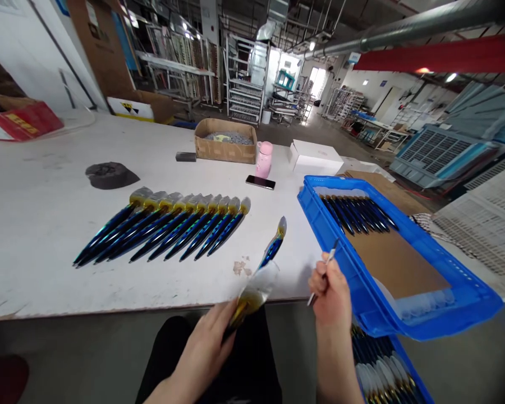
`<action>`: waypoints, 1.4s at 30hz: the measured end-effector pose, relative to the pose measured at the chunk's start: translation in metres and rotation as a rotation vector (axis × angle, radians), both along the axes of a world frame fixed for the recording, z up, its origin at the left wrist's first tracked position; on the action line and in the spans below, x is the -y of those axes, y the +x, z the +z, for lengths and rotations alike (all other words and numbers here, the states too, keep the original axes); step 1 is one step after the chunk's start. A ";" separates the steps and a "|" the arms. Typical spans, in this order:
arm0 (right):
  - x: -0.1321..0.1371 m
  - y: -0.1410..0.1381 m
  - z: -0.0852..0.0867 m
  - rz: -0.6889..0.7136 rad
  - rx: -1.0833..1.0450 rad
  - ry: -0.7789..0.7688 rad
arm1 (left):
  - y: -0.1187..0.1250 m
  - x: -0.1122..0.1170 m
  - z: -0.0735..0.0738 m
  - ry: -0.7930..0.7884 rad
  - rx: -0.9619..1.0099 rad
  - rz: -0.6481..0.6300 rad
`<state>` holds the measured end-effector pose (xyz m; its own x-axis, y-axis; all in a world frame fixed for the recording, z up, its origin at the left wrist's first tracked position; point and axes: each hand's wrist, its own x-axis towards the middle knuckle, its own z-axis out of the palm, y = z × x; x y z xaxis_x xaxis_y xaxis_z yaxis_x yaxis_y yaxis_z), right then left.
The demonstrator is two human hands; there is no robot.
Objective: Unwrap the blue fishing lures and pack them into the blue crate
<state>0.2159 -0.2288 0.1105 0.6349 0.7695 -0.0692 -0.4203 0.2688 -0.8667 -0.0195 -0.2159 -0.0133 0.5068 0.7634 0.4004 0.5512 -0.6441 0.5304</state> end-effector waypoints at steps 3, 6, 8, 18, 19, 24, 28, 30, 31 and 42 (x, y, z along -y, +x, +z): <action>-0.003 0.025 0.003 -0.002 0.019 0.014 | 0.013 -0.037 0.003 -0.248 -0.039 0.056; 0.003 0.017 -0.025 0.092 -0.001 -0.072 | 0.045 -0.092 0.015 -0.421 -0.134 0.138; 0.010 0.008 -0.050 0.157 -0.038 -0.134 | 0.072 -0.122 0.022 -0.429 -0.216 0.181; 0.049 0.030 -0.097 0.078 -0.111 -0.357 | 0.134 -0.171 0.028 -0.251 -0.270 0.193; 0.051 0.031 -0.101 0.073 -0.119 -0.368 | 0.130 -0.179 0.030 -0.214 -0.259 0.233; 0.049 0.019 -0.113 0.149 -0.168 -0.383 | 0.109 -0.225 0.029 -0.013 -0.324 0.423; 0.042 -0.004 -0.106 0.254 -0.140 -0.328 | 0.106 -0.229 0.025 -0.018 -0.328 0.368; 0.041 -0.013 -0.101 0.280 -0.118 -0.319 | 0.102 -0.215 0.029 -0.014 -0.301 0.335; 0.041 -0.017 -0.099 0.292 -0.105 -0.323 | 0.098 -0.204 0.033 -0.011 -0.289 0.318; 0.026 -0.084 -0.046 0.563 0.150 -0.253 | -0.002 -0.050 0.054 -0.111 0.306 0.145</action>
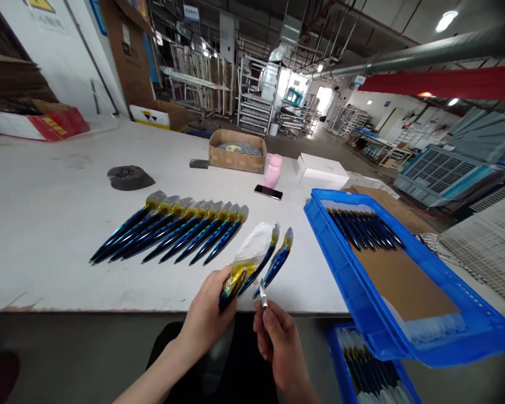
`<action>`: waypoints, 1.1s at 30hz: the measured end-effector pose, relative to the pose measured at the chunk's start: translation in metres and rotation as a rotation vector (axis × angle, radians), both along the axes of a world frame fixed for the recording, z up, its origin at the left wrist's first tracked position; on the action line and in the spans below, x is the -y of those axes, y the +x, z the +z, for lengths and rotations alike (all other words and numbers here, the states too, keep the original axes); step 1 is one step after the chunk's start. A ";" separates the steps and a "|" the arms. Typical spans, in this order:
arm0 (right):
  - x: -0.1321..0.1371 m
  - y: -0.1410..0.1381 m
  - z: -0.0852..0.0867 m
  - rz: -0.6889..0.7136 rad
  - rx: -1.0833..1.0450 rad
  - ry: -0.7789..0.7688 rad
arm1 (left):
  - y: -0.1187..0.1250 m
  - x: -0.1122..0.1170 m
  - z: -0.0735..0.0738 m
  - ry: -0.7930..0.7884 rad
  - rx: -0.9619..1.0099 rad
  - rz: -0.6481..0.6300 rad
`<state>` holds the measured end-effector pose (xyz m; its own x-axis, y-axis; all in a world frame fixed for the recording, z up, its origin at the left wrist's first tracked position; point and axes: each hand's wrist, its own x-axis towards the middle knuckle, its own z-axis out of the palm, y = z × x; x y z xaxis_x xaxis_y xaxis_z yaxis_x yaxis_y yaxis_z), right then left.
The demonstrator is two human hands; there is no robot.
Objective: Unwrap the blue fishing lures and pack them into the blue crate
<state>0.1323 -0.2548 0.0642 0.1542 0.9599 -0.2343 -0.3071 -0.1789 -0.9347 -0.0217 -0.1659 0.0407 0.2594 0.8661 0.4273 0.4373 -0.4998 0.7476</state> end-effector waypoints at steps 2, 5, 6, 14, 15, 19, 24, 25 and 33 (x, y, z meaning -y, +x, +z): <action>-0.004 -0.013 0.002 0.074 0.012 0.024 | -0.010 0.008 -0.003 -0.020 0.026 0.001; -0.006 -0.028 0.001 0.154 0.024 0.032 | -0.021 0.012 -0.003 -0.034 0.054 -0.005; -0.006 -0.031 0.000 0.165 0.028 0.022 | -0.024 0.013 -0.002 -0.038 0.067 -0.013; -0.008 -0.024 0.007 -0.027 -0.002 0.033 | -0.019 0.036 -0.017 0.033 0.056 -0.053; -0.011 -0.021 0.009 -0.062 -0.006 0.048 | -0.018 0.038 -0.020 0.046 0.028 -0.058; -0.025 0.001 0.014 -0.058 0.026 0.078 | -0.022 0.038 -0.025 0.026 -0.074 -0.108; -0.028 0.080 0.036 -0.475 -0.043 0.253 | -0.055 0.018 -0.029 0.009 -0.280 -0.315; -0.026 0.100 0.040 -0.587 -0.049 0.266 | -0.060 0.010 -0.033 -0.024 -0.316 -0.314; -0.008 0.115 -0.016 -0.528 -0.142 0.005 | 0.021 -0.088 -0.043 -0.278 -0.512 -0.011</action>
